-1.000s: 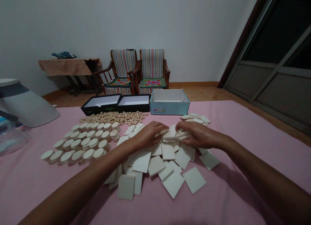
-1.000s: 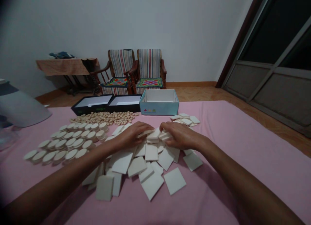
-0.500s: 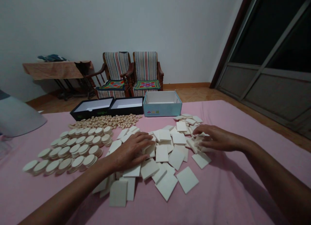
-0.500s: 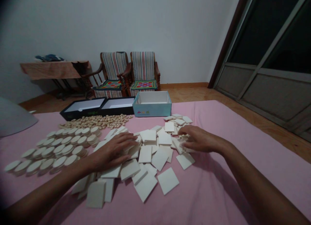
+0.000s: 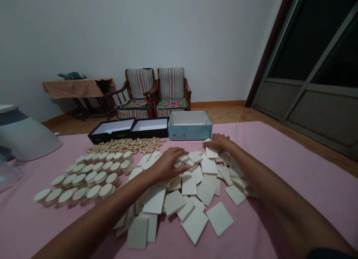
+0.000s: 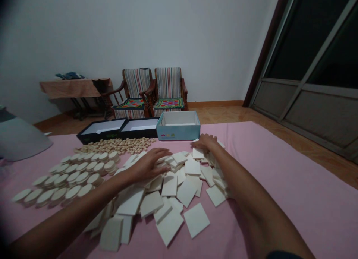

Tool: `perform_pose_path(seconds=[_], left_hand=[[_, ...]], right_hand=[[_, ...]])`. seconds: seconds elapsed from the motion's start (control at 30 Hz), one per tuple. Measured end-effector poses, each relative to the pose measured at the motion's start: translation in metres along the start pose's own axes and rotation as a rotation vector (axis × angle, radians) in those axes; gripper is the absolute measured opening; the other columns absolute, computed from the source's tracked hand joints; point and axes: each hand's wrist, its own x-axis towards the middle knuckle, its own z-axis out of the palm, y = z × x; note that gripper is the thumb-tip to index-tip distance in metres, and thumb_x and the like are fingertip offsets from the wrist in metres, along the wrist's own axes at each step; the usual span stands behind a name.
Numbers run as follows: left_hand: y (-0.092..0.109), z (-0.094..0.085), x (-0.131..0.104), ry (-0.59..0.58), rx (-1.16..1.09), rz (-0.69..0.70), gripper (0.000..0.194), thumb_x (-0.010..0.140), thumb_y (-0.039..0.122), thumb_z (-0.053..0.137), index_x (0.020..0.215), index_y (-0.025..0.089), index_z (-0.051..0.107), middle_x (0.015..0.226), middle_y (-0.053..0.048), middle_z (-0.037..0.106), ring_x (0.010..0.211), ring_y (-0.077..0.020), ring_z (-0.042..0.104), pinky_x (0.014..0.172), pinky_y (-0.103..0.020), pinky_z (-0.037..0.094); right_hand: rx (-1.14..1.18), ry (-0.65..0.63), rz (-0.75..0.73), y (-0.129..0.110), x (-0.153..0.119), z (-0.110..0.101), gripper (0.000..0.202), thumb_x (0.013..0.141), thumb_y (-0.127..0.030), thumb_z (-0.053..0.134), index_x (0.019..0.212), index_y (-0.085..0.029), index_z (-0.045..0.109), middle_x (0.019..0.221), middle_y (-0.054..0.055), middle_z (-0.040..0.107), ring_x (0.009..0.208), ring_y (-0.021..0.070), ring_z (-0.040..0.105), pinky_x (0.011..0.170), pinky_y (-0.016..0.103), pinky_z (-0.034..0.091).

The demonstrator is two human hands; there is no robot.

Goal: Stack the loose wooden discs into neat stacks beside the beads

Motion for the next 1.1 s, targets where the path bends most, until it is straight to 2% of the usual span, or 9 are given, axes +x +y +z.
perform_pose_path(seconds=[0.1, 0.2, 0.3, 0.4, 0.57, 0.7, 0.93, 1.03, 1.1], left_hand=[[-0.001, 0.007, 0.027, -0.091, -0.013, -0.08, 0.059, 0.084, 0.052, 0.052, 0.13, 0.016, 0.05, 0.132, -0.014, 0.052, 0.121, -0.026, 0.047, 0.102, -0.039, 0.036], [0.0, 0.014, 0.048, -0.256, 0.007, -0.179, 0.073, 0.08, 0.061, 0.051, 0.137, 0.017, 0.041, 0.135, -0.014, 0.05, 0.122, -0.028, 0.047, 0.101, -0.039, 0.036], [0.001, 0.021, 0.059, -0.365, 0.062, -0.237, 0.083, 0.075, 0.066, 0.052, 0.141, 0.019, 0.034, 0.137, -0.015, 0.048, 0.122, -0.03, 0.048, 0.097, -0.039, 0.039], [0.002, 0.029, 0.063, -0.396, 0.099, -0.236, 0.076, 0.075, 0.061, 0.055, 0.137, 0.019, 0.039, 0.131, -0.014, 0.054, 0.116, -0.0292, 0.052, 0.093, -0.037, 0.041], [0.004, 0.03, 0.061, -0.383, 0.046, -0.153, 0.056, 0.074, 0.039, 0.062, 0.126, 0.021, 0.05, 0.12, -0.008, 0.062, 0.106, -0.0237, 0.058, 0.088, -0.03, 0.044], [0.003, 0.026, 0.055, -0.401, -0.031, -0.029, 0.057, 0.067, 0.026, 0.066, 0.122, 0.023, 0.052, 0.115, -0.005, 0.064, 0.1, -0.0204, 0.06, 0.084, -0.027, 0.044], [0.016, 0.013, 0.029, -0.385, -0.139, 0.144, 0.057, 0.069, 0.03, 0.068, 0.122, 0.022, 0.051, 0.12, -0.006, 0.06, 0.106, -0.0209, 0.056, 0.09, -0.031, 0.043], [0.024, 0.005, 0.017, -0.389, -0.14, 0.183, 0.057, 0.07, 0.024, 0.065, 0.125, 0.022, 0.049, 0.121, -0.007, 0.058, 0.108, -0.0211, 0.054, 0.093, -0.033, 0.042], [0.028, 0.001, 0.012, -0.41, -0.143, 0.206, 0.059, 0.068, 0.022, 0.067, 0.125, 0.024, 0.049, 0.12, -0.007, 0.058, 0.108, -0.0218, 0.054, 0.093, -0.035, 0.042]], right_hand=[[-0.012, -0.025, 0.027, -0.005, 0.001, 0.005, 0.073, 0.064, -0.058, 0.062, 0.124, -0.017, 0.054, 0.129, 0.021, 0.049, 0.118, 0.0407, 0.046, 0.089, 0.057, 0.036], [-0.001, -0.057, 0.002, -0.003, 0.0, 0.003, 0.067, 0.063, -0.045, 0.065, 0.124, -0.02, 0.055, 0.13, 0.02, 0.048, 0.117, 0.0404, 0.047, 0.09, 0.056, 0.038], [0.048, -0.125, -0.096, 0.002, -0.004, -0.003, 0.056, 0.061, -0.034, 0.067, 0.115, -0.02, 0.061, 0.121, 0.016, 0.058, 0.11, 0.0351, 0.054, 0.088, 0.044, 0.043], [0.118, -0.215, -0.227, 0.01, -0.014, -0.012, 0.043, 0.061, -0.025, 0.065, 0.104, -0.018, 0.066, 0.109, 0.011, 0.066, 0.102, 0.0284, 0.06, 0.081, 0.032, 0.046], [0.249, -0.345, -0.394, 0.026, -0.042, -0.032, 0.034, 0.069, -0.024, 0.056, 0.101, -0.016, 0.065, 0.091, 0.004, 0.07, 0.082, 0.0202, 0.064, 0.065, 0.024, 0.048], [0.288, -0.361, -0.519, 0.028, -0.068, -0.044, 0.037, 0.065, -0.022, 0.061, 0.101, -0.017, 0.064, 0.096, 0.003, 0.068, 0.088, 0.0206, 0.062, 0.071, 0.025, 0.047], [0.18, -0.369, -0.718, 0.029, -0.115, -0.045, 0.045, 0.067, -0.017, 0.06, 0.112, -0.019, 0.061, 0.11, 0.007, 0.063, 0.098, 0.0222, 0.057, 0.083, 0.03, 0.044], [0.229, -0.401, -0.765, 0.042, -0.114, -0.049, 0.051, 0.068, -0.029, 0.067, 0.118, -0.021, 0.059, 0.114, 0.006, 0.062, 0.103, 0.0225, 0.056, 0.086, 0.03, 0.044], [0.315, -0.356, -0.75, 0.052, -0.1, -0.05, 0.045, 0.074, -0.036, 0.063, 0.116, -0.02, 0.061, 0.117, 0.006, 0.062, 0.106, 0.0217, 0.056, 0.088, 0.029, 0.043]])
